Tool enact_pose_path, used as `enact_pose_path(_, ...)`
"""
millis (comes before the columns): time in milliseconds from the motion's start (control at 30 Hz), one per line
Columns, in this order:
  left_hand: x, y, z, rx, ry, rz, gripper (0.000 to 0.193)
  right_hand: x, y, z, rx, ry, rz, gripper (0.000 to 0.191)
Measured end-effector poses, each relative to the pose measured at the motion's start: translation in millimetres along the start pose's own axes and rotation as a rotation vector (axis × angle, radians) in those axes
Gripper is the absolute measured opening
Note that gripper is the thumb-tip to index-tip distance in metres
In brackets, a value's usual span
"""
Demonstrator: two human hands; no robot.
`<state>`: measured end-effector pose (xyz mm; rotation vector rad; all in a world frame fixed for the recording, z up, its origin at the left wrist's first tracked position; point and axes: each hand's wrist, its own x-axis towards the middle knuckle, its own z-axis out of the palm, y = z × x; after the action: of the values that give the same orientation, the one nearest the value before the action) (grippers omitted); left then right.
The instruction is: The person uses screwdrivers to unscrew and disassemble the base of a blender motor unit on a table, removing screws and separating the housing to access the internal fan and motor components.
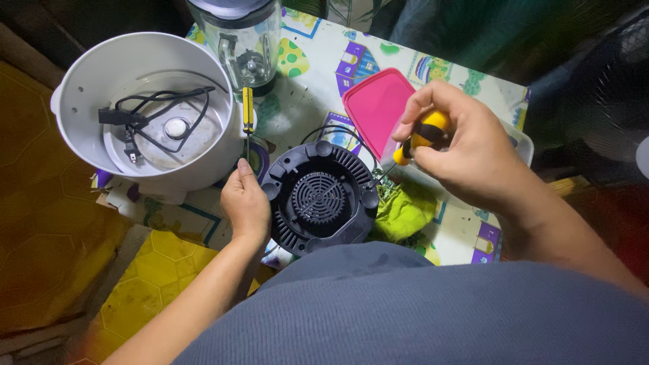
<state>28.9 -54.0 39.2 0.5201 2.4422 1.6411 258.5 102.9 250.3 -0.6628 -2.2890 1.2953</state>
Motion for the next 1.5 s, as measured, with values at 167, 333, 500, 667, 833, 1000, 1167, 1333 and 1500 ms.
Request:
enact_pose_path(167, 0, 2, -1, -0.020, -0.003, -0.002, 0.055, -3, 0, 6, 0.076, 0.052, 0.045, 0.027)
enact_pose_path(333, -3, 5, -4, -0.043, -0.017, -0.030, 0.055, -7, -3, 10, -0.131, 0.176, 0.168, 0.019)
enact_pose_path(500, -2, 7, -4, -0.035, -0.019, -0.025, 0.055, -13, 0, 4, -0.201, 0.165, 0.007, 0.017)
enact_pose_path(667, -2, 5, -4, -0.037, -0.012, -0.024, 0.055, -23, 0, 3, -0.304, 0.236, 0.070, 0.019)
enact_pose_path(833, -2, 4, -3, -0.053, -0.002, -0.015, 0.053, -23, -6, 8, -0.313, 0.246, 0.089, 0.020)
enact_pose_path(1000, -1, 8, -2, -0.049, -0.010, -0.010, 0.054, -19, -13, 1, -0.321, 0.262, 0.036, 0.028)
enact_pose_path(1167, 1, 10, -1, -0.045, -0.003, 0.003, 0.053, -15, -12, 2, -0.317, 0.249, 0.021, 0.028)
enact_pose_path(1333, 1, 10, -1, -0.016, -0.004, -0.020, 0.055, -13, -10, 5, -0.338, 0.241, -0.009, 0.029)
enact_pose_path(1500, 2, 13, -3, -0.048, -0.006, -0.010, 0.053, -10, -10, 5, -0.315, 0.180, -0.037, 0.031)
